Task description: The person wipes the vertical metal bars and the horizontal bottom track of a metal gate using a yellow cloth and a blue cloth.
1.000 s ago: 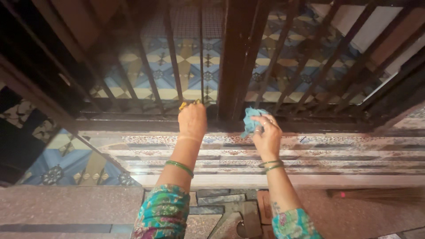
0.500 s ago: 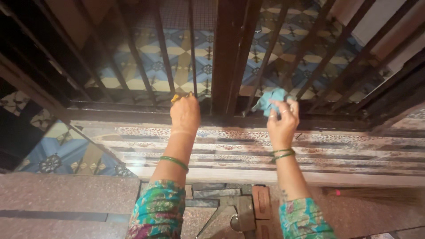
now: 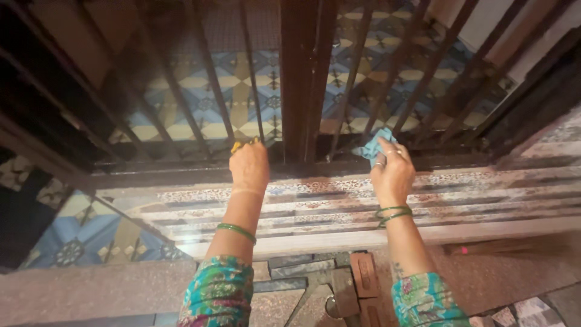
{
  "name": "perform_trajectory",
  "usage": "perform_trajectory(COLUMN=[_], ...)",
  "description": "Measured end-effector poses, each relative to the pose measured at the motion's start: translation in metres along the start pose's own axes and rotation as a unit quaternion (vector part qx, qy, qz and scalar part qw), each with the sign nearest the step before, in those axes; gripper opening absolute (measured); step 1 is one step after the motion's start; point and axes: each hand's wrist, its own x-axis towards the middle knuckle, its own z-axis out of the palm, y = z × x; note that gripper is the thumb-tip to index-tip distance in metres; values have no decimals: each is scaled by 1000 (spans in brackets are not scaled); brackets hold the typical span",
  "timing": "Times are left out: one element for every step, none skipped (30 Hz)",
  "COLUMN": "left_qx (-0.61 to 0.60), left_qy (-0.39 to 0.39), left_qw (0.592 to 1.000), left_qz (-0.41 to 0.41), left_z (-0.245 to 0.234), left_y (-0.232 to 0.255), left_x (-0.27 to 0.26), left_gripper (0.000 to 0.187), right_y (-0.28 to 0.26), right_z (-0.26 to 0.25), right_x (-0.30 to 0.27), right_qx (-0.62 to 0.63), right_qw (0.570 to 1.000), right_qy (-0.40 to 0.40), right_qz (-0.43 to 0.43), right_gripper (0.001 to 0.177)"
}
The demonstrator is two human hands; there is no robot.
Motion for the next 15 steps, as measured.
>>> perform_trajectory(left_qx=[-4,-8,-7,-6,-4,-11,-19,-26,-36,-46,-54,-58,-61,-64,-65], left_qy=[-2,-3,12,26,42,35,26,18,2,-15,-33,-36,-38,-41,-37], left_qw=[1000,1000,1000,999,999,999,999,999,999,999,998,998,997,997,997], left_qz=[4,8,13,18,24,21,20,18,17,16,14,13,11,9,14], left_z=[-1,-1,-2,-4,-6,-8,-10,-13,-15,-17,-19,-20,-21,-22,-23], left_y=[-1,-2,-3,-3,-4,-4,-4,-4,-4,-4,-6,-6,-6,-7,-8], left_x=[0,0,0,0,2,3,4,6,7,9,9,10,12,14,15], left_gripper=[18,16,15,14,13,13,13,12,12,11,11,12,13,14,14], right_y=[-2,-4,-5,-6,-7,-7,-4,-2,2,5,7,8,8,5,0], right_z=[3,5,8,11,14,15,13,11,8,3,-2,-8,-14,-18,-21], right_x=[2,3,2,0,-1,-3,-5,-7,-8,-8,-7,-4,2,8,14], right_qx=[-22,-45,-58,-71,-83,-53,-24,4,4,5,6,-1,-8,-14,-11], right_qw=[1000,998,997,996,995,998,999,999,1000,999,999,999,997,993,989], right_qy=[-3,-6,-9,-13,-15,-21,-28,-34,-28,-22,-18,28,74,120,147], right_qz=[-20,-40,-42,-43,-44,-33,-20,-8,7,22,37,31,23,15,-10], right_gripper=[33,35,34,34,33,33,32,31,31,31,32,33,34,35,36])
